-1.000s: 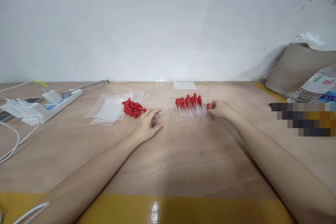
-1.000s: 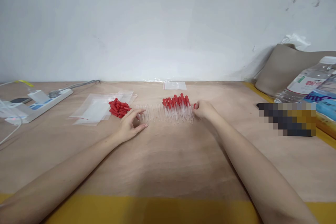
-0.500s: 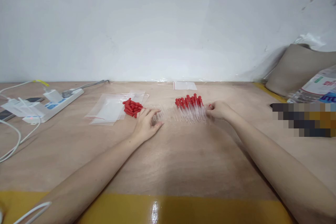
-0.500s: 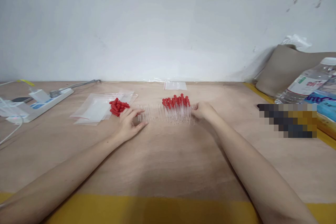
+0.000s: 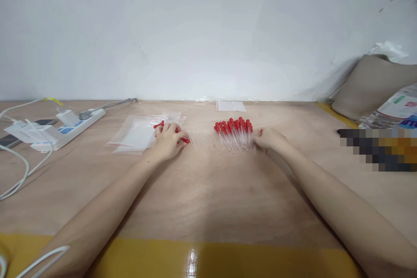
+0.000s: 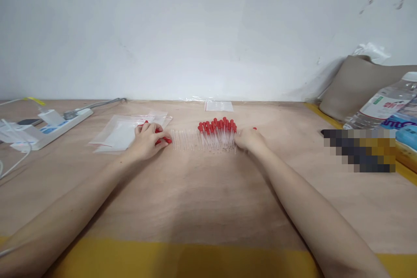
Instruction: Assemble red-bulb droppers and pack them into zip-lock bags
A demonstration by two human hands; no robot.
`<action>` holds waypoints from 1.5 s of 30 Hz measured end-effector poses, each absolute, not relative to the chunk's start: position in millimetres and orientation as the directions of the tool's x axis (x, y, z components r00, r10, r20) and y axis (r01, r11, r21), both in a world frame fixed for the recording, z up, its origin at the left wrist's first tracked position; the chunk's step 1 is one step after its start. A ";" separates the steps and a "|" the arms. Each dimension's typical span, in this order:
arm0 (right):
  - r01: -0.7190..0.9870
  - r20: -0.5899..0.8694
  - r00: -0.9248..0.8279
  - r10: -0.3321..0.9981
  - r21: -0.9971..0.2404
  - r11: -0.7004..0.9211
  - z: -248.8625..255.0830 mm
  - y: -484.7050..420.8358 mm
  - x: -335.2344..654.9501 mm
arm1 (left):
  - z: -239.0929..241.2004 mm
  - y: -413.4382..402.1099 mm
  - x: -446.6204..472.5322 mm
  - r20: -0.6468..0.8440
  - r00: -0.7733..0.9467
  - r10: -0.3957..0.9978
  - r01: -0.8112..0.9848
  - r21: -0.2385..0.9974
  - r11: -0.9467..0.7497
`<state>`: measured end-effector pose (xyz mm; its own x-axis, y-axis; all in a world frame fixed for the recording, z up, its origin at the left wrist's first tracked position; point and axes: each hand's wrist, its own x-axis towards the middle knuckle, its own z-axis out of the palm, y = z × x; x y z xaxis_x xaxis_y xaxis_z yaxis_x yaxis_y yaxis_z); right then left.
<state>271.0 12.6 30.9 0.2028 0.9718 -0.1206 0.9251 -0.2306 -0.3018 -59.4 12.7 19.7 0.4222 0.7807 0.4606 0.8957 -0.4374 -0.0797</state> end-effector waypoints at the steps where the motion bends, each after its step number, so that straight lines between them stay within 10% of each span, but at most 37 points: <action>1: 0.929 -0.117 0.197 0.973 -0.294 -0.224 31.2 11.9 269.4 | 17.8 13.7 -58.7 0.464 0.448 0.764 0.886 -0.114 -0.450; 7: 0.950 -0.049 0.153 0.987 -0.267 -0.161 23.0 17.7 273.4 | 15.4 15.5 -54.7 0.485 0.515 0.707 0.833 -0.086 -0.547; 21: 0.635 0.037 0.022 0.999 -0.772 0.015 47.8 2.2 255.2 | -2.1 -17.0 -7.3 0.576 0.259 0.776 0.482 0.619 -0.620; 29: 0.654 0.536 -0.420 0.733 -0.381 0.653 5.9 -32.6 205.6 | -12.8 -17.6 -3.0 0.577 0.222 0.786 0.444 0.658 -0.609; 45: 0.678 0.573 -0.409 0.710 -0.330 0.657 -10.4 -36.8 199.6 | -6.2 -20.1 -2.4 0.643 0.383 0.664 0.580 0.392 -0.714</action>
<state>199.6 -36.8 -10.4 -0.4090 0.7103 0.5730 0.6777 0.6569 -0.3305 -2.4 -20.1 -6.2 0.3827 0.6637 0.6426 0.5798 -0.7141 0.3923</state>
